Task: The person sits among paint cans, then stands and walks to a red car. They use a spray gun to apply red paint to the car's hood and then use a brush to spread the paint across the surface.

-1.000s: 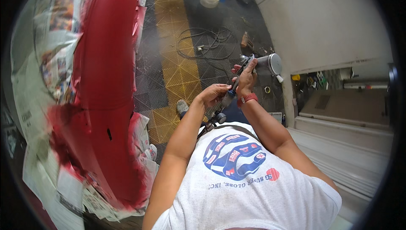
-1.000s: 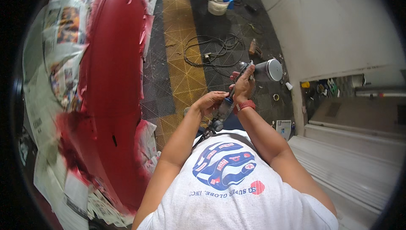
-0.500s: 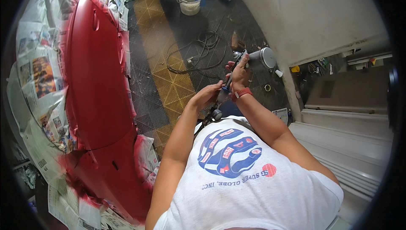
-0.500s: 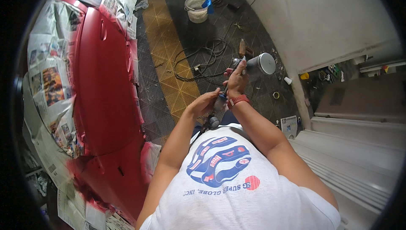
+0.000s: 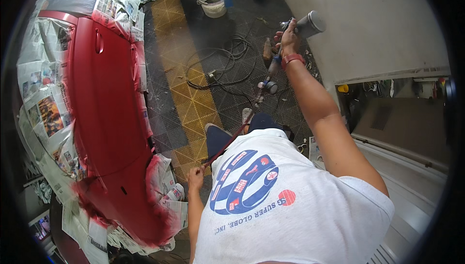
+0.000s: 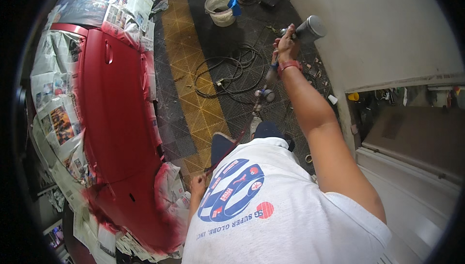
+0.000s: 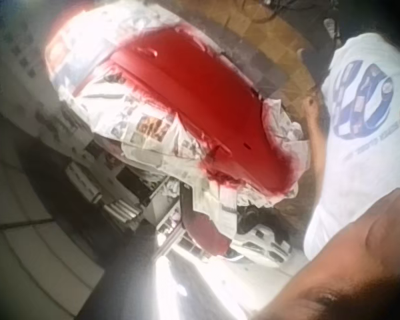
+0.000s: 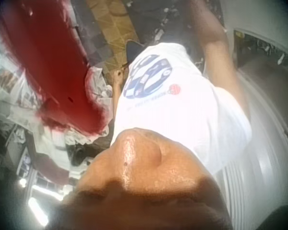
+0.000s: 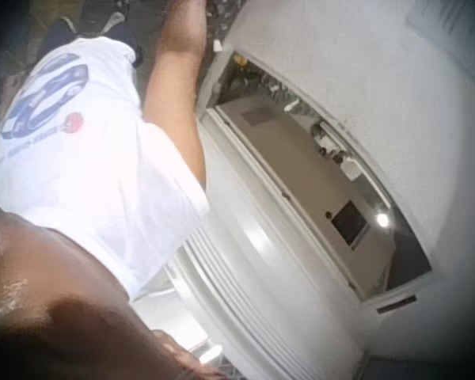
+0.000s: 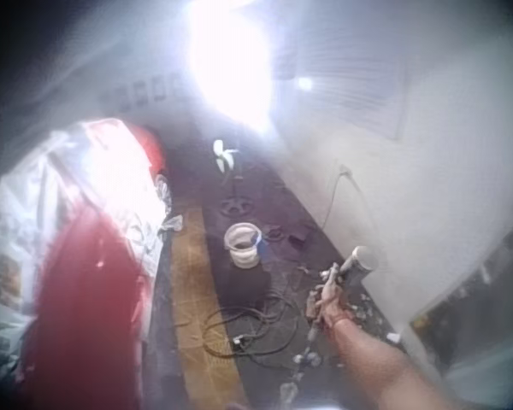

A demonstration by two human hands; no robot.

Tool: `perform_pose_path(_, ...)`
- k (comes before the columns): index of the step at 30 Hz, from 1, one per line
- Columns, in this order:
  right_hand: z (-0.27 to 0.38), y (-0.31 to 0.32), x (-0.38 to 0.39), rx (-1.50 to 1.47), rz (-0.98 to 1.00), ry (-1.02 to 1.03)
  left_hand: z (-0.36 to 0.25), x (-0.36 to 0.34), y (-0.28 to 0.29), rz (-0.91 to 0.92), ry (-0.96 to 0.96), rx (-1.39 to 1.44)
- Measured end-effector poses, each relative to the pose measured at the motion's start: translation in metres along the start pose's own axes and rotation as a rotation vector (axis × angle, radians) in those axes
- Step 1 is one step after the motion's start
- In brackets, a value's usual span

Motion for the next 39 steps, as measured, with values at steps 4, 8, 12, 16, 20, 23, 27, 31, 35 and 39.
perform_pose_path(4, 0.022, -0.003, -0.044, 0.144, 0.054, 0.011, 0.025, 0.060, -0.022, -0.107, 0.171, -0.042)
perform_pose_path(8, 0.029, -0.011, -0.052, 0.151, 0.078, 0.034, 0.035, 0.066, -0.047, -0.016, 0.385, 0.111)
perform_pose_path(12, 0.026, -0.011, -0.070, 0.224, 0.090, 0.070, 0.009, 0.057, -0.059, -0.048, 0.519, 0.146)
perform_pose_path(16, 0.023, -0.015, -0.073, 0.163, 0.071, 0.132, -0.005, 0.047, -0.058, 0.000, 0.575, 0.154)
perform_pose_path(20, 0.021, -0.016, -0.083, 0.283, 0.103, 0.090, -0.010, 0.042, -0.056, -0.045, 0.597, 0.156)
perform_pose_path(23, 0.018, -0.029, -0.071, 0.209, 0.135, 0.128, -0.010, 0.040, -0.051, -0.042, 0.594, 0.182)
perform_pose_path(27, -0.011, -0.026, -0.102, 0.173, 0.219, 0.041, -0.015, 0.034, -0.037, -0.069, 0.624, 0.197)
perform_pose_path(31, 0.012, -0.025, -0.068, 0.200, 0.205, 0.061, -0.025, 0.042, -0.025, -0.163, 0.665, 0.157)
perform_pose_path(35, -0.017, -0.031, -0.091, 0.068, 0.259, 0.028, -0.035, 0.030, -0.037, -0.111, 0.642, 0.203)
perform_pose_path(39, -0.021, -0.038, -0.082, 0.220, 0.131, 0.012, -0.063, -0.003, -0.049, -0.066, 0.575, 0.325)
Point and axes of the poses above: each hand's wrist, its own x-axis away from the middle knuckle, its own y-axis out of the back of the hand, z = x × y, the point moved 7 cm from there along -x, towards the middle knuckle, and after that the axes turned 8 degrees about -x, right-handed, at the moved point
